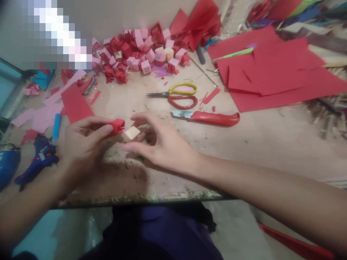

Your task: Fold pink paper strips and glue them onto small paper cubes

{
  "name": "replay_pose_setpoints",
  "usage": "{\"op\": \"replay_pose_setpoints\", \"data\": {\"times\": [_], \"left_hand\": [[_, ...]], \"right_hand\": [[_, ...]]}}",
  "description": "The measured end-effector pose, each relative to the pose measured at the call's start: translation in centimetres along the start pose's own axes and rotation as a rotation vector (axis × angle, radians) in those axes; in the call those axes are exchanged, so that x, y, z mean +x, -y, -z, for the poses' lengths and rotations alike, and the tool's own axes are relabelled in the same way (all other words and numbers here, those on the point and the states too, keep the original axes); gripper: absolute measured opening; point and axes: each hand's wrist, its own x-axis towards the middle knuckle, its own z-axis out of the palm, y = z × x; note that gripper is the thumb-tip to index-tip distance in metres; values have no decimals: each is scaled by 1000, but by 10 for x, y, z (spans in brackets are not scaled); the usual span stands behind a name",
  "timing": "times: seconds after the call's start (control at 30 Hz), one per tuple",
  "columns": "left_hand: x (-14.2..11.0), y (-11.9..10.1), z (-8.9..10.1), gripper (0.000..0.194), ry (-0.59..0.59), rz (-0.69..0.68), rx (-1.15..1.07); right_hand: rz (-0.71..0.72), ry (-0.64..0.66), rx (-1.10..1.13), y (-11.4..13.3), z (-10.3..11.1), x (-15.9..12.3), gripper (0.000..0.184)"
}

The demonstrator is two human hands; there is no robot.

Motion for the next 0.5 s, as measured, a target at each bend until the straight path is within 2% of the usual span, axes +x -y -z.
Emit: {"op": "replay_pose_setpoints", "data": {"times": [0.07, 0.23, 0.5], "left_hand": [[-1, -2, -1, 14, 16, -40, 52], [-6, -5, -3, 11, 32, -123, 170], [-12, -5, 0, 9, 130, -338, 416]], "right_hand": [[-23, 23, 39, -3, -4, 0, 57], [-18, 16, 71, -7, -7, 0, 41], [90, 55, 74, -12, -7, -3, 50]]}}
